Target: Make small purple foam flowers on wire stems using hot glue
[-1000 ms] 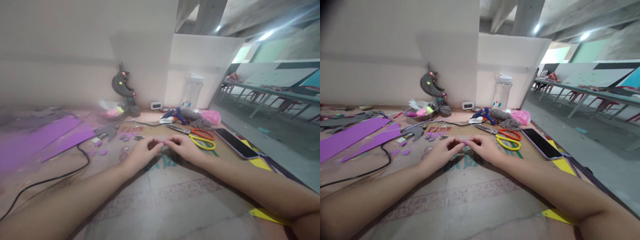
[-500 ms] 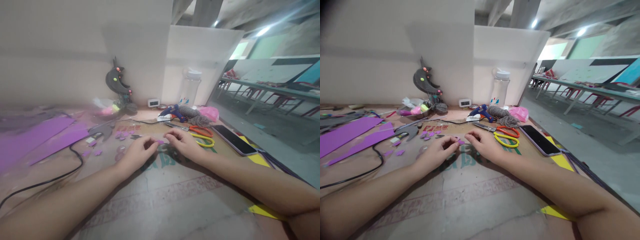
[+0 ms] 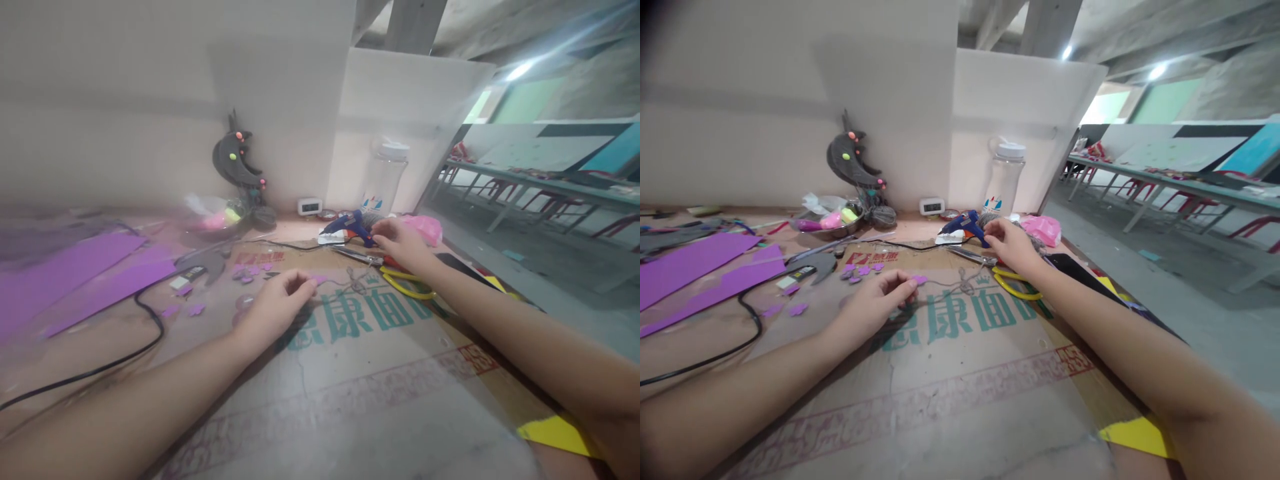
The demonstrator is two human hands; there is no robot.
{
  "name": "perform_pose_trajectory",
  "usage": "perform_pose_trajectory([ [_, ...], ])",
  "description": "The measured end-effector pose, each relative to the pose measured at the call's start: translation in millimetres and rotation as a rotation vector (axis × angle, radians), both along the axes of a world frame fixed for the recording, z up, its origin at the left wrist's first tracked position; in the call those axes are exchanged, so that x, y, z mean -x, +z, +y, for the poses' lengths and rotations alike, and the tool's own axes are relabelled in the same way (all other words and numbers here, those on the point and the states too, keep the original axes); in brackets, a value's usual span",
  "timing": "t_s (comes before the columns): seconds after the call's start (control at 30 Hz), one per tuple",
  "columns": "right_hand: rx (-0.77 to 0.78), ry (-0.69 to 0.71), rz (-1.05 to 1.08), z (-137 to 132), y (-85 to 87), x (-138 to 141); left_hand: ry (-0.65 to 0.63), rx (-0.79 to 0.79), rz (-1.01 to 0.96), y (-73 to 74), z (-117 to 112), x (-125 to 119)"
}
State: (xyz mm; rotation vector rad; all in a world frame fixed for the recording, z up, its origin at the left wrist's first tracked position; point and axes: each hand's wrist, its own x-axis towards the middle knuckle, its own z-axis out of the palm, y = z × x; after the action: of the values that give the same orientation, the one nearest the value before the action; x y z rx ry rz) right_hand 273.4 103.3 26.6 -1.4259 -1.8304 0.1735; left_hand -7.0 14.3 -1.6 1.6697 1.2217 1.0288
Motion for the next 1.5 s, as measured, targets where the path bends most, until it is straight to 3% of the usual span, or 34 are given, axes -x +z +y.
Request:
perform_pose_trajectory([
  [0.23,0.189,0.046,-0.136,33,-8.3,4,-0.008,-0.008,0.016,5.4,-6,-3],
  [0.43,0.211,-0.016,-0.182,61,-8.3,13,-0.016,0.005,0.006,1.9,-3,-2],
  [0.6,0.183,-0.032,-0.172,62,-5.9,15,-0.027,0.024,-0.014,-1.8,0,-2],
  [0.87,0.186,-0.089,-0.026,24,14.2,13,-0.005,0.025,-0.023,0.1,-2,-2],
  [1.03,0.128,0.135,0.264,-35,12.5,30,0.039,-0.020,0.020,3.2,-5,-2],
  [1.2,0.127,0.285,0.156,-83,-4.9,36,0.039,0.006,0.002,4.1,-7,-2],
  [1.5,0.036,0.356,0.050,-90,-8.0,27,0.069,-0.039,0.048,6.3,-10,-1],
])
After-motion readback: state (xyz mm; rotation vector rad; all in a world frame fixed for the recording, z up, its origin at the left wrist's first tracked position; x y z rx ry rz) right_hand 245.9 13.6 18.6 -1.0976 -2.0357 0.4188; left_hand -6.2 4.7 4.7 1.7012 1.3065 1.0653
